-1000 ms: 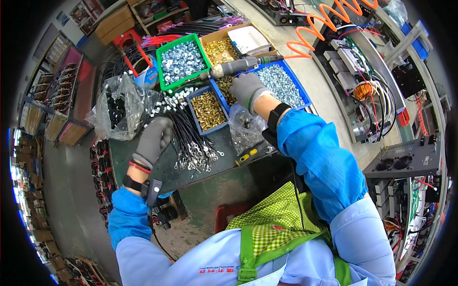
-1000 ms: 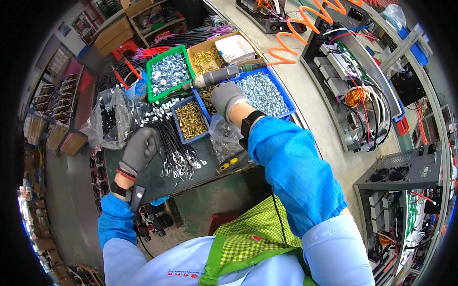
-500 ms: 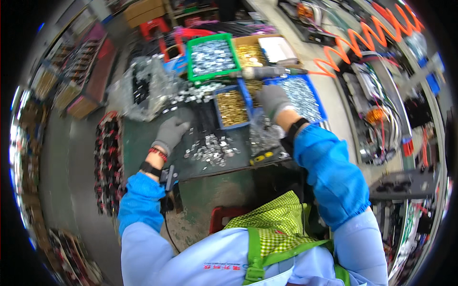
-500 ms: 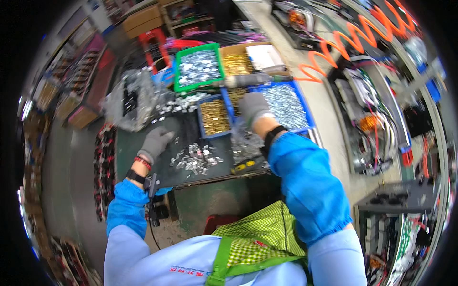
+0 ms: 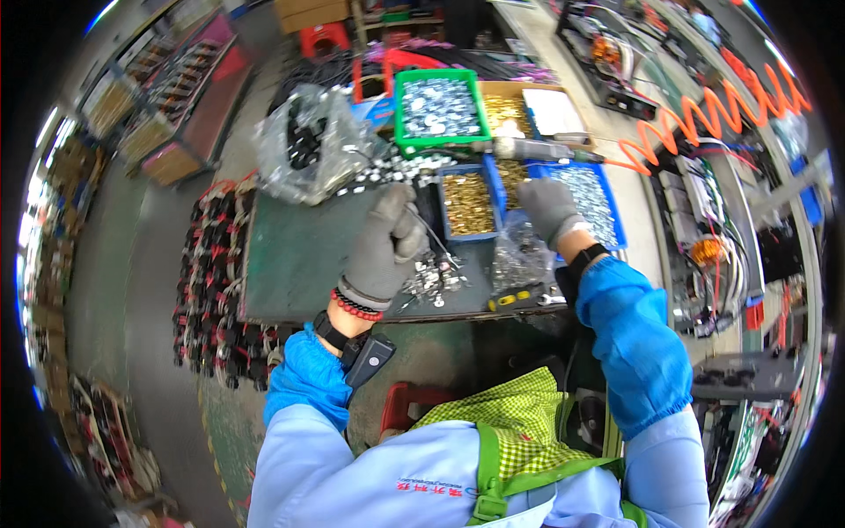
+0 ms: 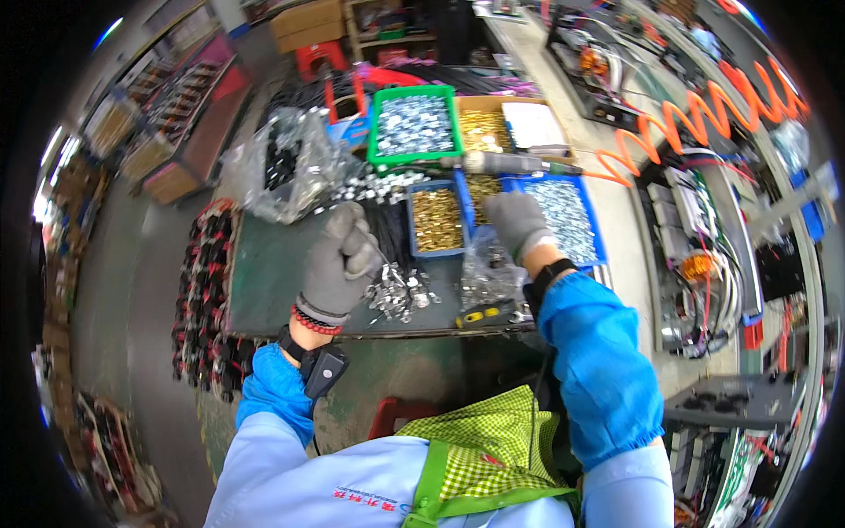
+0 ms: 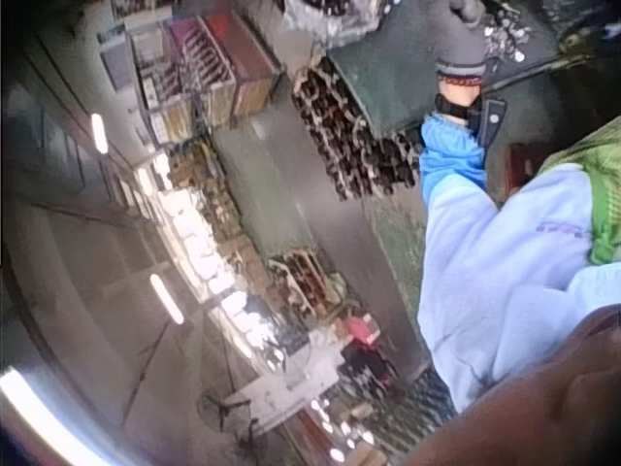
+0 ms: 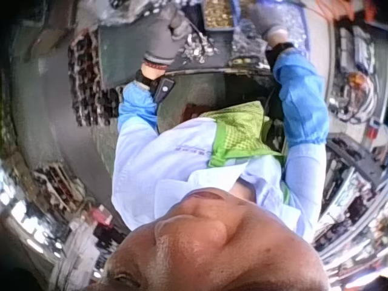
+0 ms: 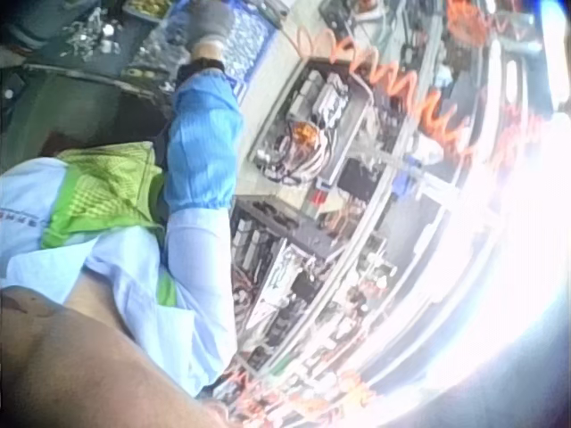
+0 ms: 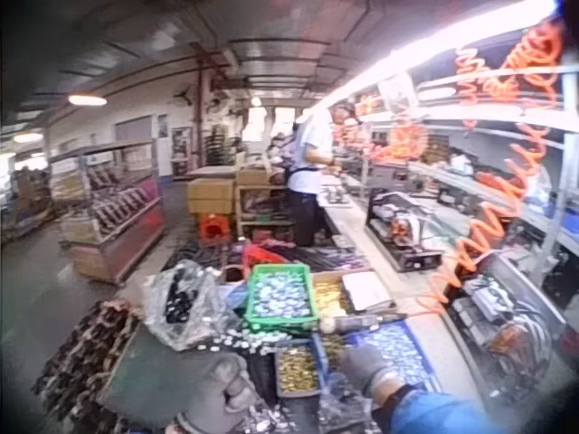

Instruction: The worker is assembling and wiring electrical components inside a metal inverter chassis using hand tools and an electric screwdriver.

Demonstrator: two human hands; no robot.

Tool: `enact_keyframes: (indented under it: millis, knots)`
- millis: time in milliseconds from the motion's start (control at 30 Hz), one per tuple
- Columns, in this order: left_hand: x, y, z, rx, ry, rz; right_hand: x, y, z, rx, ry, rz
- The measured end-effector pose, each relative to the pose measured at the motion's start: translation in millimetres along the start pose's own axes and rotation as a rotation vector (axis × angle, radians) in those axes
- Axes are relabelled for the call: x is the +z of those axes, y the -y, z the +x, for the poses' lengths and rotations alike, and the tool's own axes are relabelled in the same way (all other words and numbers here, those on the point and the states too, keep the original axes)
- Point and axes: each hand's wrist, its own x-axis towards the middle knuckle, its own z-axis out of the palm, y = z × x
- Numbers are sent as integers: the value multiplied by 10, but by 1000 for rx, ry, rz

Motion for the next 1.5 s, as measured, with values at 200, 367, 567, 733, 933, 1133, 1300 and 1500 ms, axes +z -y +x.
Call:
enact_keyframes:
  millis: [200, 367, 567, 733, 933, 1133, 1300, 1500]
  knots:
    - [497, 99, 334, 46, 263, -226, -210, -218, -364, 177, -494, 556]
    - [1058, 411, 406, -57, 436, -292, -853, -119, -1582, 320, -557, 1340]
    - [2057, 1184, 120, -197, 535, -185, -1105, 214, -2981, 564, -580, 1836]
    - [2619, 1731, -705, -305, 795, 218, -1160, 431, -3825, 911, -996, 1009]
    - [3055, 2109, -1785, -549, 1306, 429, -1404, 991, -5054, 1034, -716, -99]
    - [3325, 2599, -2657, -348, 1404, 407, -1338, 1591, -6016, 1371, -1060, 324]
    - [3374, 2749, -3313, -357, 1417, 328, -1356, 1790, -6304, 1464, -1465, 771]
    - [3431, 2898, -3662, -283, 1477, 344, -1196, 1854, -6634, 1519, -1368, 667]
